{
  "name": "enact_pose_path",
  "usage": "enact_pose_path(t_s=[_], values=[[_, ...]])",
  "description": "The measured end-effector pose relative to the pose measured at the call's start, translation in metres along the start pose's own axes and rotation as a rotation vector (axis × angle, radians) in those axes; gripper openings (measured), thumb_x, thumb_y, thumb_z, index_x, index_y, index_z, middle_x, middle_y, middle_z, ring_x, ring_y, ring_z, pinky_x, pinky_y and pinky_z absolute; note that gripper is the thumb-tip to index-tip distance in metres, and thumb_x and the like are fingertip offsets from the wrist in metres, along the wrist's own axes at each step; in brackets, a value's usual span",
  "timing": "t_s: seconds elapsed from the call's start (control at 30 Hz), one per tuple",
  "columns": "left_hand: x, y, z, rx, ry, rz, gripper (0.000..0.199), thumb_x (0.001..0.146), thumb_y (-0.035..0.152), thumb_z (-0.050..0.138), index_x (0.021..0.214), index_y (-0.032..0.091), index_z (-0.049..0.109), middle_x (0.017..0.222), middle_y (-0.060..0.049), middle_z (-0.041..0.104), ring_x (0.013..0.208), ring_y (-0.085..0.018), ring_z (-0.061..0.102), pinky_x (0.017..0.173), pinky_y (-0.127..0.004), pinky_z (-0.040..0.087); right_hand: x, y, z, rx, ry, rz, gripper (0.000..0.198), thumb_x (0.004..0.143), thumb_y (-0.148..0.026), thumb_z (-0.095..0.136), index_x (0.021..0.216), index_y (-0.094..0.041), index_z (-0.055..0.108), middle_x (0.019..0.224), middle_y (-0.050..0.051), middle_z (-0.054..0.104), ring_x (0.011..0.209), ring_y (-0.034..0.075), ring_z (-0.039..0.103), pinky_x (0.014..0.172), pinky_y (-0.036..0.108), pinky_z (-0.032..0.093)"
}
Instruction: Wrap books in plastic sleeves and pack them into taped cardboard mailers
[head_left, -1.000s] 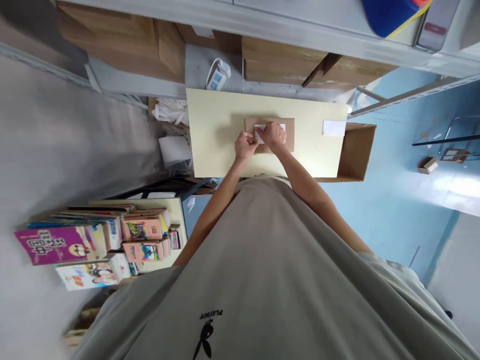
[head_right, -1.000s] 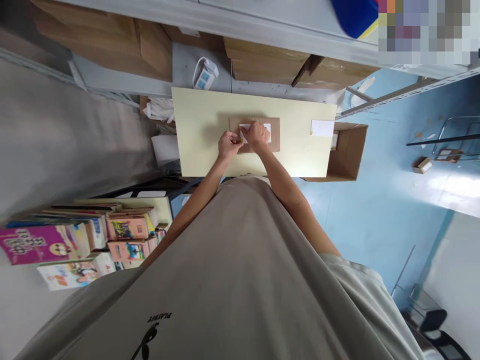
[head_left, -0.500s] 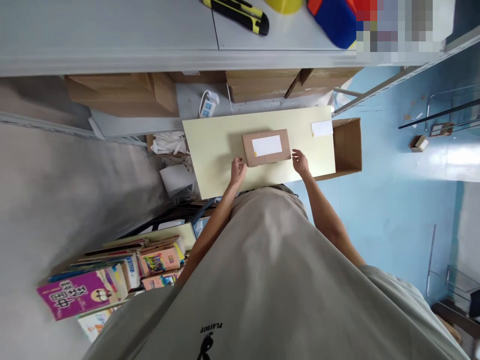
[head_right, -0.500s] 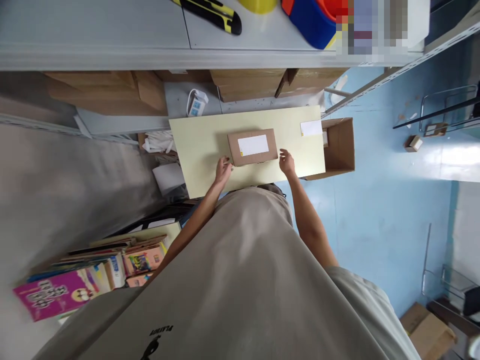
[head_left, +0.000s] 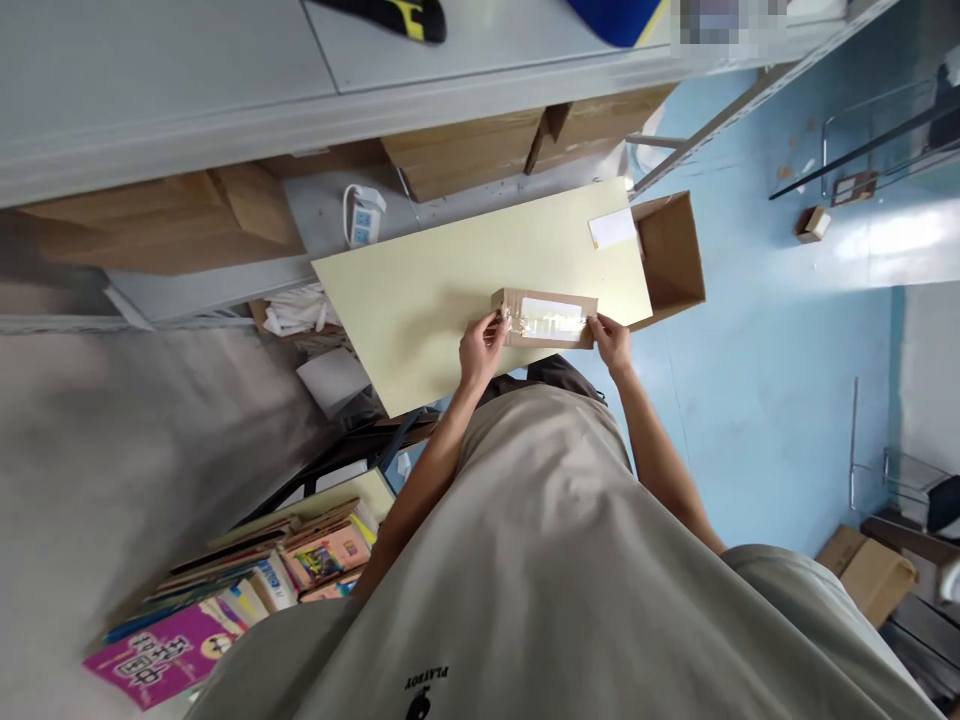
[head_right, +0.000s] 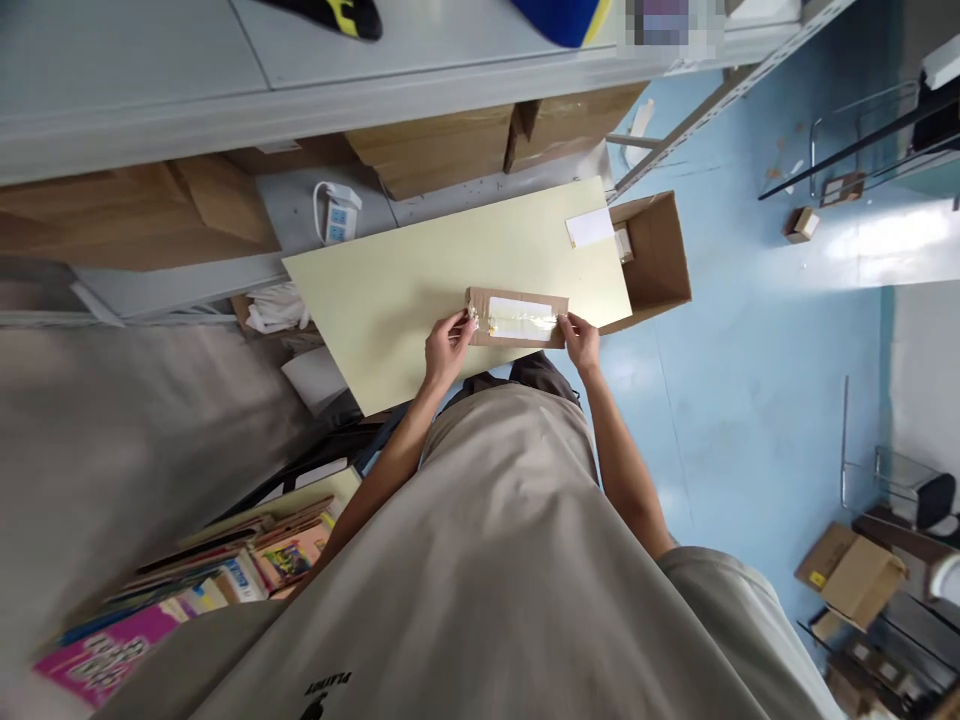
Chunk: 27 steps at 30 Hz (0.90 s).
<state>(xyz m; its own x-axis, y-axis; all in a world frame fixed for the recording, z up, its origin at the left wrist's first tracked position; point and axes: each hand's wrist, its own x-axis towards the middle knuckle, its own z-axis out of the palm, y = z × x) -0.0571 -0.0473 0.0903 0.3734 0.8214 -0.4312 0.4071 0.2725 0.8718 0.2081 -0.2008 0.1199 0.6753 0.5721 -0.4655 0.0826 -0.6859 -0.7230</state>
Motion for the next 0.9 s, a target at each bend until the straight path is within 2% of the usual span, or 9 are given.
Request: enact_pose_path(t_s=[0.1, 0.23, 0.33, 0.43, 0.5, 0.57, 0.7, 0.8, 0.9], values=[[0.007, -0.007, 0.013, 0.071, 0.019, -0.097, 0.028, 0.108, 0.039, 0.084, 0.128, 0.02, 0.082, 0.14, -0.019, 0.085, 0.126, -0.031, 0.086, 0.111, -0.043, 0.071, 0.0, 0.015, 0.002, 0.103, 0.015, 0.098, 0.067, 0.081, -0.085, 0.086, 0.107, -0.024, 0.078, 0.107, 0.01, 0.087, 0.108, 0.031, 0.082, 0.109, 0.055, 0.072], [0.004, -0.009, 0.019, 0.024, 0.1, -0.093, 0.035, 0.106, 0.036, 0.079, 0.136, 0.018, 0.079, 0.15, -0.02, 0.082, 0.136, -0.03, 0.084, 0.12, -0.045, 0.069, -0.006, 0.027, 0.0, 0.212, -0.037, 0.156, 0.062, 0.078, -0.073, 0.096, 0.114, -0.025, 0.081, 0.119, 0.013, 0.09, 0.113, 0.034, 0.084, 0.112, 0.058, 0.071], [0.001, 0.011, 0.028, 0.053, 0.148, -0.085, 0.034, 0.107, 0.042, 0.075, 0.131, 0.02, 0.081, 0.139, -0.017, 0.088, 0.131, -0.031, 0.087, 0.126, -0.05, 0.067, -0.005, 0.026, -0.013, 0.303, -0.196, 0.086, 0.063, 0.081, -0.074, 0.095, 0.12, -0.026, 0.086, 0.125, 0.01, 0.091, 0.116, 0.035, 0.085, 0.111, 0.053, 0.071], [0.004, 0.051, 0.06, 0.1, 0.202, -0.013, 0.04, 0.108, 0.053, 0.075, 0.134, 0.024, 0.08, 0.138, -0.014, 0.089, 0.132, -0.032, 0.086, 0.127, -0.053, 0.068, 0.015, 0.021, -0.047, 0.358, -0.205, 0.009, 0.067, 0.087, -0.078, 0.089, 0.131, -0.028, 0.087, 0.134, 0.007, 0.091, 0.123, 0.037, 0.086, 0.116, 0.052, 0.07], [0.01, 0.085, 0.097, 0.123, 0.195, 0.049, 0.04, 0.109, 0.054, 0.074, 0.137, 0.025, 0.079, 0.141, -0.012, 0.088, 0.136, -0.032, 0.085, 0.128, -0.053, 0.068, 0.04, 0.023, -0.082, 0.402, -0.155, -0.031, 0.068, 0.092, -0.079, 0.083, 0.136, -0.027, 0.086, 0.141, 0.008, 0.089, 0.13, 0.038, 0.084, 0.119, 0.053, 0.069], [0.018, 0.119, 0.146, 0.158, 0.17, 0.114, 0.038, 0.11, 0.049, 0.073, 0.141, 0.027, 0.076, 0.147, -0.011, 0.086, 0.141, -0.031, 0.082, 0.129, -0.051, 0.067, 0.07, 0.034, -0.123, 0.44, -0.086, -0.049, 0.068, 0.096, -0.078, 0.079, 0.14, -0.027, 0.085, 0.148, 0.009, 0.087, 0.137, 0.04, 0.082, 0.121, 0.052, 0.068], [0.04, 0.172, 0.262, 0.251, -0.003, 0.312, 0.038, 0.113, 0.036, 0.066, 0.149, 0.025, 0.073, 0.152, -0.014, 0.079, 0.143, -0.029, 0.08, 0.128, -0.046, 0.067, 0.122, 0.089, -0.204, 0.444, 0.108, 0.021, 0.069, 0.098, -0.074, 0.073, 0.147, -0.025, 0.079, 0.153, 0.014, 0.084, 0.145, 0.039, 0.078, 0.124, 0.05, 0.066], [0.061, 0.188, 0.354, 0.368, -0.206, 0.415, 0.043, 0.114, 0.027, 0.063, 0.156, 0.022, 0.07, 0.163, -0.02, 0.071, 0.155, -0.036, 0.072, 0.134, -0.051, 0.062, 0.141, 0.152, -0.248, 0.494, 0.25, 0.132, 0.071, 0.097, -0.067, 0.07, 0.152, -0.023, 0.073, 0.157, 0.018, 0.08, 0.147, 0.035, 0.077, 0.126, 0.052, 0.064], [0.082, 0.182, 0.44, 0.479, -0.383, 0.376, 0.047, 0.114, 0.025, 0.061, 0.16, 0.022, 0.068, 0.167, -0.02, 0.066, 0.161, -0.038, 0.067, 0.143, -0.052, 0.054, 0.149, 0.209, -0.272, 0.573, 0.354, 0.288, 0.068, 0.093, -0.061, 0.069, 0.15, -0.024, 0.07, 0.158, 0.018, 0.078, 0.151, 0.033, 0.076, 0.13, 0.054, 0.062]])
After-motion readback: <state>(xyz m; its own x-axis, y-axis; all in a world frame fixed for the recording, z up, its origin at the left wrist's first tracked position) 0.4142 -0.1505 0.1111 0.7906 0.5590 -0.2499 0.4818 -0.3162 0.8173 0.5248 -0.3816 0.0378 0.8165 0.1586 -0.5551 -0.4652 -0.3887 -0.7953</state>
